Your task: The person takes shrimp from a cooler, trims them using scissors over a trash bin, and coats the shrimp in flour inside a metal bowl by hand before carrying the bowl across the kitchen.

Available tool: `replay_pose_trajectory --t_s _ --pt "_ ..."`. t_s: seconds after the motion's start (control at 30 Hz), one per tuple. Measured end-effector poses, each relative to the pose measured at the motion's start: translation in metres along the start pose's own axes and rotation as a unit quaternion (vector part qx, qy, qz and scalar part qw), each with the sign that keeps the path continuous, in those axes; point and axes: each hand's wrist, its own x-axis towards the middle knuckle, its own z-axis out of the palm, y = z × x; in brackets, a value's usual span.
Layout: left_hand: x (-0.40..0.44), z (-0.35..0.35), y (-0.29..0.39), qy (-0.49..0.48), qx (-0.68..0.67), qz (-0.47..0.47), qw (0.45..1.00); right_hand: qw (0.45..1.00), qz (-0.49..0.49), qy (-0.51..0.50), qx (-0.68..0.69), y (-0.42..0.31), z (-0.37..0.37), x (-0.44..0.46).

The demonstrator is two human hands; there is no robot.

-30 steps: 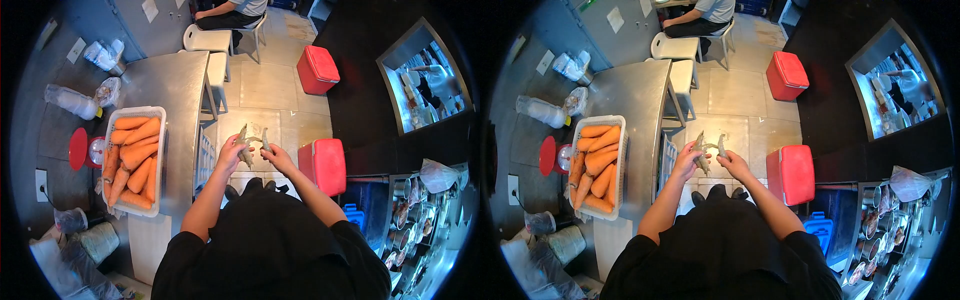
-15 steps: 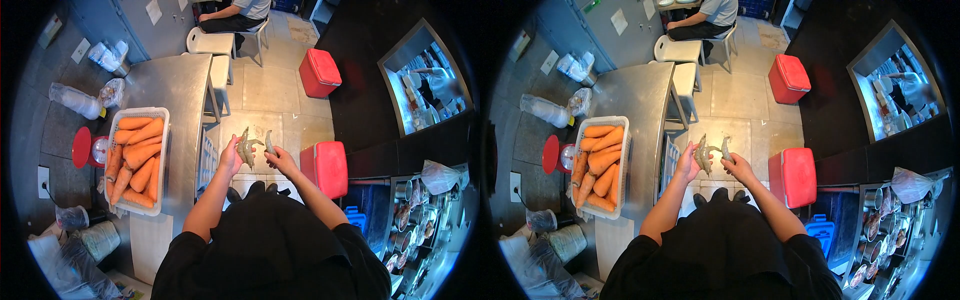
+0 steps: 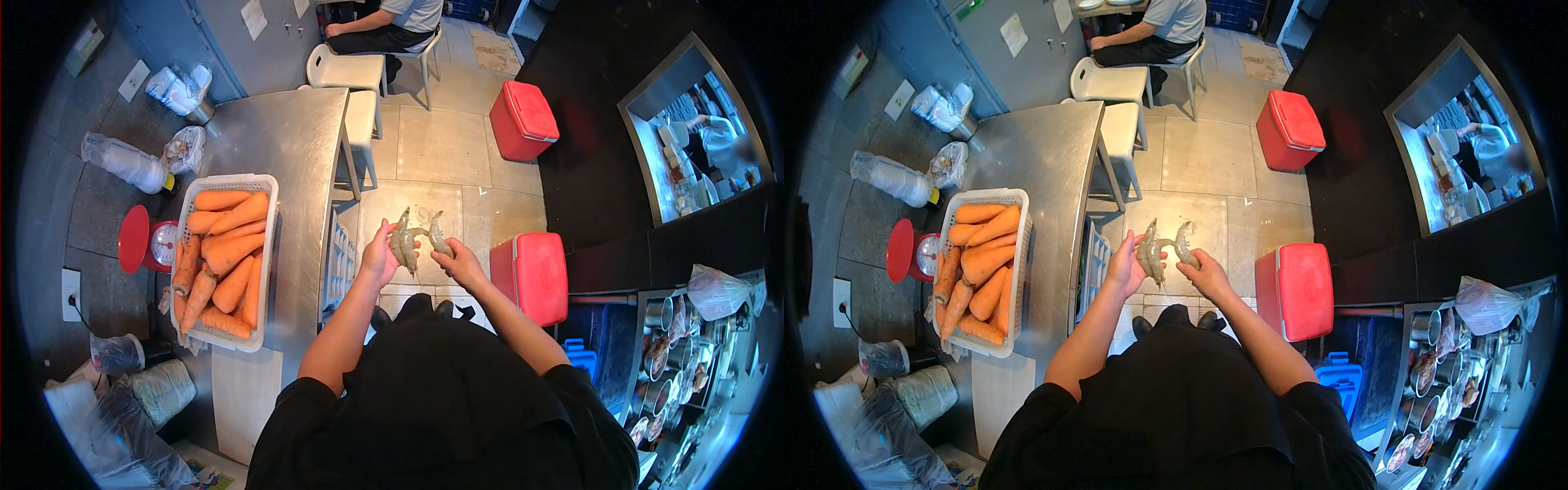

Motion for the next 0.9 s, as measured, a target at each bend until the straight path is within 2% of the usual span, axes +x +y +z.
replay_pose_trajectory --t_s 0.1,0.9 --pt "0.0005 0.0001 -0.0005 0.002 0.000 0.000 1.000 0.999 -0.007 0.018 -0.040 0.0020 -0.0008 0.0013" --pt "0.0040 0.0009 -0.0048 -0.005 -0.001 0.000 1.000 1.000 0.020 0.007 0.009 0.0023 0.0019 0.0038"
